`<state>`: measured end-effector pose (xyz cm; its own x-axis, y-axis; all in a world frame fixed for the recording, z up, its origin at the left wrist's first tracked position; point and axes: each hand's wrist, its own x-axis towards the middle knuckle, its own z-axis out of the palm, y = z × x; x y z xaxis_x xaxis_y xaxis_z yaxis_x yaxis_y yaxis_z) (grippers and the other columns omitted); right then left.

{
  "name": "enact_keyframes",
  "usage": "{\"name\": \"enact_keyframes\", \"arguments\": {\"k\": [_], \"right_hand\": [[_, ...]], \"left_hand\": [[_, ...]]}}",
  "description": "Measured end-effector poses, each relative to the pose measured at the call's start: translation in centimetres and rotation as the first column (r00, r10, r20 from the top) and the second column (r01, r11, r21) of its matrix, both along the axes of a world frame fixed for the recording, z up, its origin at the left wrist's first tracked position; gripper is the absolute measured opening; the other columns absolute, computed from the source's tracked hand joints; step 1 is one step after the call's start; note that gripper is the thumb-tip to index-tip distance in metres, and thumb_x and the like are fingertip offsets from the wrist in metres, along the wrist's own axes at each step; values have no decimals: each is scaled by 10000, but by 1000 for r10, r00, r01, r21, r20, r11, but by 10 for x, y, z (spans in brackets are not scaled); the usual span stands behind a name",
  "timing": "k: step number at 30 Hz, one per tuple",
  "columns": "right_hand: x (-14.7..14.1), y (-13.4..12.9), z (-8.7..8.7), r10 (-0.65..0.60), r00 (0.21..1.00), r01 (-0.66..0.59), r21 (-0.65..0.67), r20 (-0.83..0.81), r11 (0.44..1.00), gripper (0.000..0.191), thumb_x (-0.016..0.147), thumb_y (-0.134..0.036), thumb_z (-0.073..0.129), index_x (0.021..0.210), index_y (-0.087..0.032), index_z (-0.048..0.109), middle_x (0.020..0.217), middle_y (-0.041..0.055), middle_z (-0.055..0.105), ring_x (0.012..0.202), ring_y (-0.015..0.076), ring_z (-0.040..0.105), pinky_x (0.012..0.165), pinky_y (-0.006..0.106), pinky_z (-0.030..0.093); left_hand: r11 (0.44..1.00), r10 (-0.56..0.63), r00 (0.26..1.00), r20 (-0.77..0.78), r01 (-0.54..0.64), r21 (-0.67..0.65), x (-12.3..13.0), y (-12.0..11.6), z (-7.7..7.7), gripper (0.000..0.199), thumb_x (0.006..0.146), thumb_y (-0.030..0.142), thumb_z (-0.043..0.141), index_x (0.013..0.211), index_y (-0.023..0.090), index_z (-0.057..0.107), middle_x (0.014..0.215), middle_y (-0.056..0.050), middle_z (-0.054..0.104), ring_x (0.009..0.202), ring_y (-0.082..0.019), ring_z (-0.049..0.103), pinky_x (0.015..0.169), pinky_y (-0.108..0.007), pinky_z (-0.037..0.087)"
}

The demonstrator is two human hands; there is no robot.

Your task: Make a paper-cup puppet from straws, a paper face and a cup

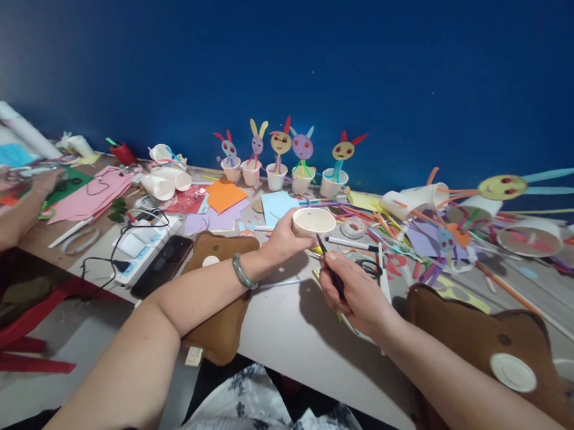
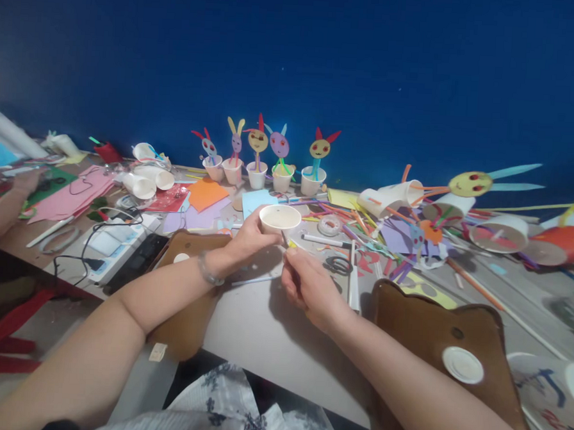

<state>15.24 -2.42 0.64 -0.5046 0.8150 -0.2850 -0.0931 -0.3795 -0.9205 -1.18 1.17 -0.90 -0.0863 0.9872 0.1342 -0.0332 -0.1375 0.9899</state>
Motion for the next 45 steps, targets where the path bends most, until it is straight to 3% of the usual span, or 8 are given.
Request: {"name": "enact_keyframes", "arguments": {"k": [14,24,27,33,45], "right_hand": [[-2,-1,-3,-1,1000,1,0,22,1000,403,896,-557,571,702,-217,475,430,-81,411,317,48,223,353,216,166],[-2,2,-4,-10,1000,10,5,0,1000,454,914,-534,564,617,-204,466,419,-70,394,313,42,235,372,232,154],[-2,2,-5,1,1000,-1,-3,7,1000,473,911,-547,566,602,-202,467,421,-65,395,315,43,236,371,233,153],[-2,4,-9,-13,1000,13,-1,9,1000,459,911,-538,569,611,-203,478,420,-63,411,309,46,248,356,222,179],[-5,6,-20,17,999,-13,-114,32,993,416,898,-515,561,637,-205,470,413,-75,403,284,37,216,314,190,138]], "left_hand": [[999,-24,999,-45,25,20,-3,6,-7,595,600,127,750,1161,154,552,1167,-93,699,1126,-247,643,1018,-376,491],[998,-59,996,65,59,10,-1,4,-1,568,592,165,671,1147,148,550,1175,-98,685,1126,-241,629,992,-358,499],[997,-69,994,87,70,-12,-3,3,1,492,655,205,633,1139,152,567,1148,-85,689,1096,-234,625,961,-346,508],[997,-8,1000,-29,6,-79,-2,3,5,290,889,360,533,1071,154,625,1174,-97,691,1103,-219,607,987,-332,482],[966,26,993,-119,-55,-253,-6,8,-7,193,800,200,504,958,183,614,990,-39,657,925,-188,586,835,-294,477]]}}
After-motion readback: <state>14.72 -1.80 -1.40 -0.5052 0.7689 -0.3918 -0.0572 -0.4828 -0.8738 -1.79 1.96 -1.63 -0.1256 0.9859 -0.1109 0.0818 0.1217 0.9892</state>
